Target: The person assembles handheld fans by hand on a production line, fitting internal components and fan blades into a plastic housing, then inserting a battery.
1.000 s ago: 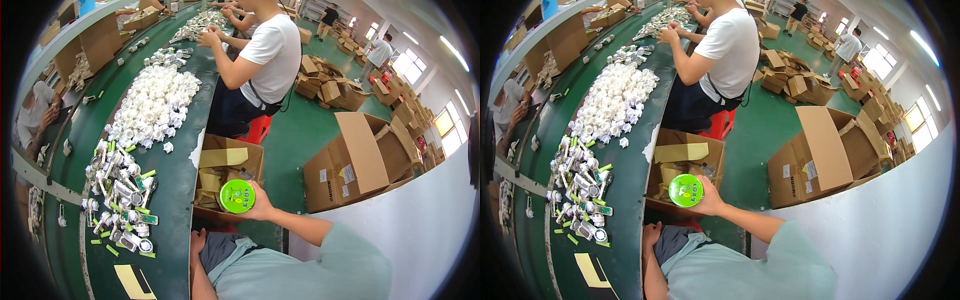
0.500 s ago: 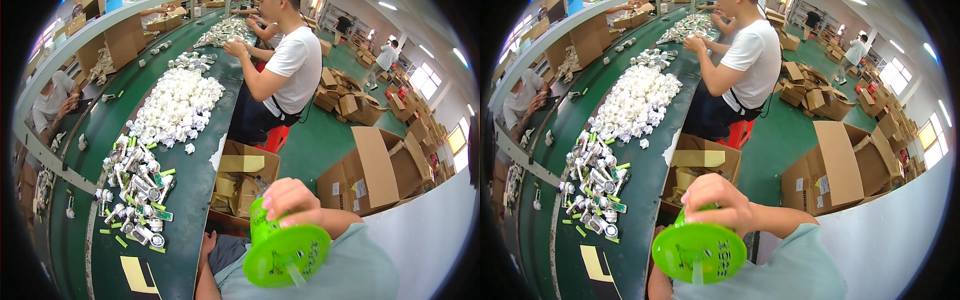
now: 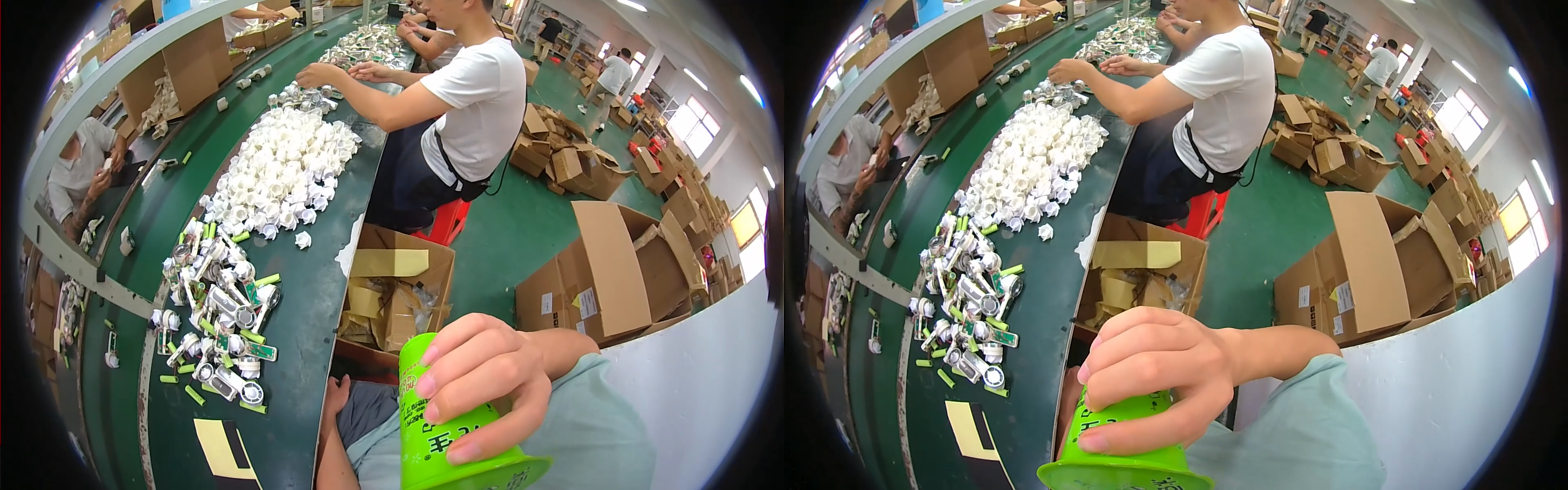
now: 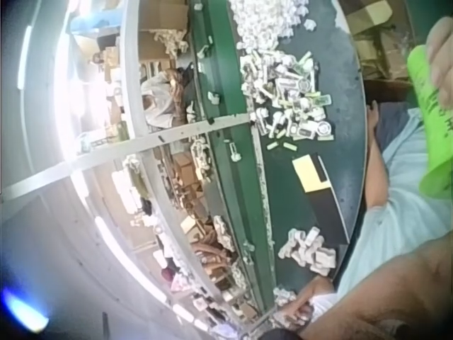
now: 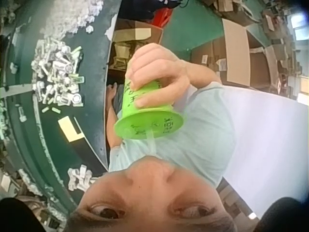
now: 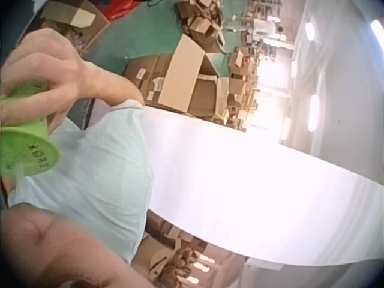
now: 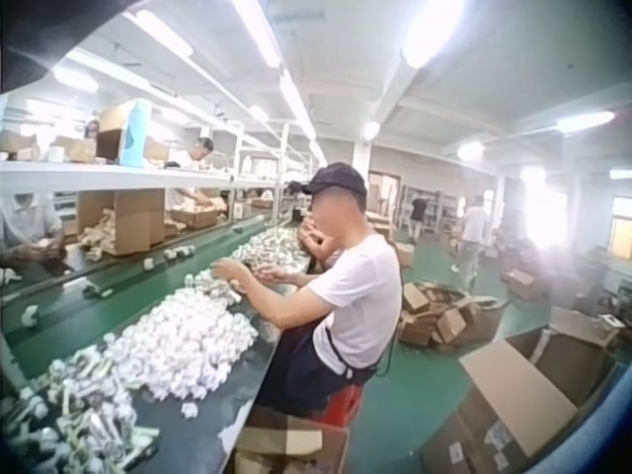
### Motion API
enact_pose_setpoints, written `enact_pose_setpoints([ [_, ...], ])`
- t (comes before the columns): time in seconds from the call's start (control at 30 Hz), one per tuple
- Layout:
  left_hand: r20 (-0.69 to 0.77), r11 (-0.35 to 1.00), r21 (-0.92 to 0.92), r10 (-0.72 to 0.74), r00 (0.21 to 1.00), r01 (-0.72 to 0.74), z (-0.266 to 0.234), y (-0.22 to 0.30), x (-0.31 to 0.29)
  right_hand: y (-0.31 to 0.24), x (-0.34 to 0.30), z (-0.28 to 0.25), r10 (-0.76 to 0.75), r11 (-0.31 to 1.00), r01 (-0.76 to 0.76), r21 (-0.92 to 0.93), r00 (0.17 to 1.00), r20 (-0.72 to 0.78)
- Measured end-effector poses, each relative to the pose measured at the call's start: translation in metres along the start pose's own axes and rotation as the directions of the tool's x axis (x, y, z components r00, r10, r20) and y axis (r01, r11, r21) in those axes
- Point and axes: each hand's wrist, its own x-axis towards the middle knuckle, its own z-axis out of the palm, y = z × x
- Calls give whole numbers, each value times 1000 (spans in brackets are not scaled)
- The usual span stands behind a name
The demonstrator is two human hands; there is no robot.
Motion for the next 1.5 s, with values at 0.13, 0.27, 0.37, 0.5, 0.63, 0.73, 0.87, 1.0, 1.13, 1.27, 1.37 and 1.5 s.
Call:
enact_pose_setpoints([
  [0.13,-43,999,21,40,998,-40,10,-9,5,-1,2,4,-24,1000,24,-14,1000,-5],
  [0.27,-49,997,-17,70,996,-71,19,-16,11,-1,6,8,-21,1000,21,-12,1000,-12],
  [0.37,-48,997,-51,57,997,-60,26,-24,15,5,13,15,-87,996,87,-18,994,-60],
  [0.5,-63,996,-55,64,996,-68,28,-24,18,2,10,12,-17,1000,18,-23,1000,21],
  [0.63,-104,996,-55,70,992,-76,30,-25,17,0,12,13,-42,999,43,-27,999,31],
  [0.73,-92,996,-44,74,993,-79,28,-21,16,2,16,17,-95,995,95,-36,995,-9],
  [0.87,-81,998,-22,63,995,-65,28,-19,15,0,24,15,-174,984,171,-41,982,-71],
  [1.0,-43,998,-13,61,997,-62,16,-14,9,3,37,-7,-246,968,250,-5,956,160],
  [1.13,-63,998,-7,70,996,-70,18,-14,10,3,39,-9,-284,956,293,-31,944,165],
  [1.27,-86,996,-46,74,994,-78,21,-20,11,3,39,-6,-301,951,308,-27,941,155],
  [1.37,-72,995,-41,85,994,-88,19,-14,10,4,38,-7,-318,943,328,-55,937,144],
  [1.5,-70,996,-20,83,994,-84,17,-13,11,3,39,-11,-300,949,312,-49,939,168],
])
